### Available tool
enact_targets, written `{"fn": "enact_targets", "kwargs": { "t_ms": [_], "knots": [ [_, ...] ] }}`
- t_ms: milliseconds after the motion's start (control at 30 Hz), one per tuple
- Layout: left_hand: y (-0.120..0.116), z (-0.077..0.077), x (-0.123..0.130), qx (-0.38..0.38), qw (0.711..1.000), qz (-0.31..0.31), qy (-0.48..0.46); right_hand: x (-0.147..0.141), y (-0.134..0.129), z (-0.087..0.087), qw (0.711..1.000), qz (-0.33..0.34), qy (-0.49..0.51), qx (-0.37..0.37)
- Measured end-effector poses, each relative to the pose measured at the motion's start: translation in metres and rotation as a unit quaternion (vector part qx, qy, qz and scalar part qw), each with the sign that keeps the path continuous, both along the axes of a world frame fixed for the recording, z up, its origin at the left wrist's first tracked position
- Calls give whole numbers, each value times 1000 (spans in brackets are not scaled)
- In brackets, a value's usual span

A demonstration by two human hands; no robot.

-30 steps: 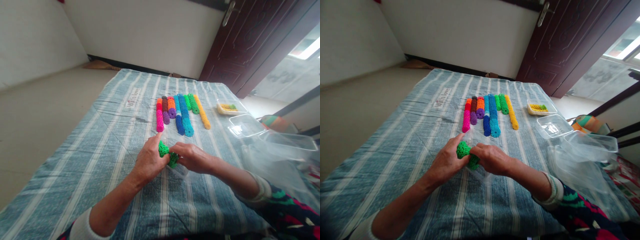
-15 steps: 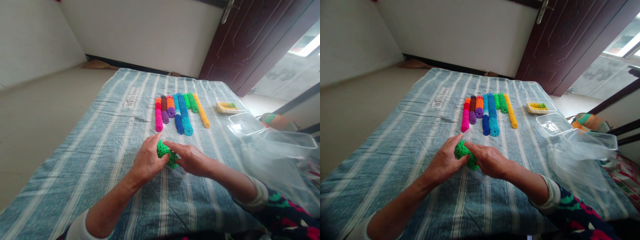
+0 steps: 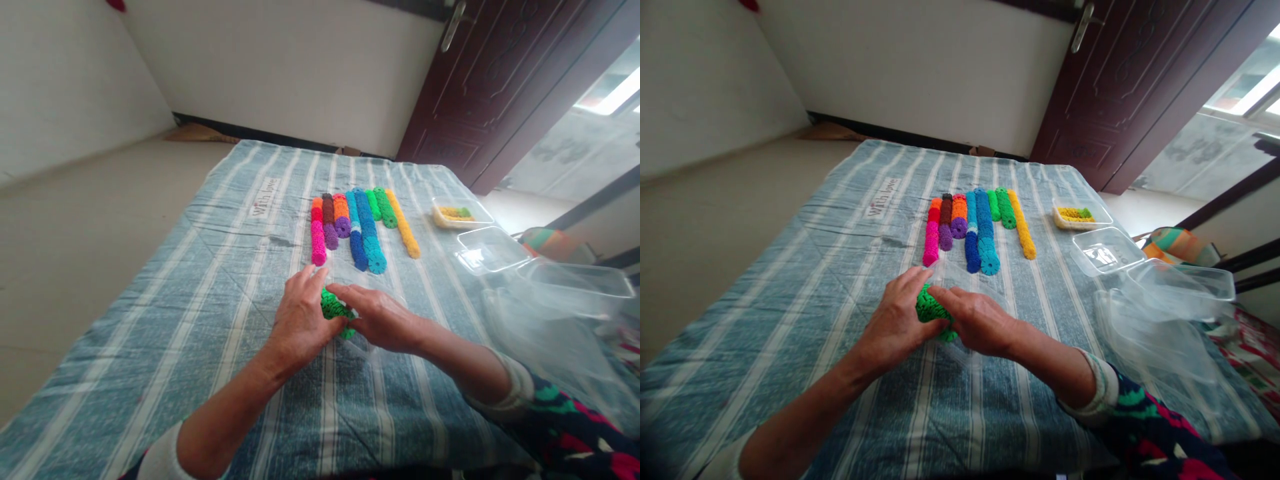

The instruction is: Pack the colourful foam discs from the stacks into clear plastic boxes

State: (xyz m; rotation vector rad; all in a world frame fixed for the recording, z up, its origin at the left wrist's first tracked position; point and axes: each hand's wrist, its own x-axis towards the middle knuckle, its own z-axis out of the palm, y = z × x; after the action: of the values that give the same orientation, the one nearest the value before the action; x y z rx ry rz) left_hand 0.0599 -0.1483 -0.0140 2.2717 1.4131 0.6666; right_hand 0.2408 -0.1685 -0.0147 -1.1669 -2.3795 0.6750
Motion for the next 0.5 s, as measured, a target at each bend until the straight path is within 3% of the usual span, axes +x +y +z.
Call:
{"fn": "enact_targets", "kwargs": {
  "t_ms": [500],
  "knots": [
    [1,-3,-1,15,1000,-15,21,1,6,-3,1000,29,11,0]
  ]
}}
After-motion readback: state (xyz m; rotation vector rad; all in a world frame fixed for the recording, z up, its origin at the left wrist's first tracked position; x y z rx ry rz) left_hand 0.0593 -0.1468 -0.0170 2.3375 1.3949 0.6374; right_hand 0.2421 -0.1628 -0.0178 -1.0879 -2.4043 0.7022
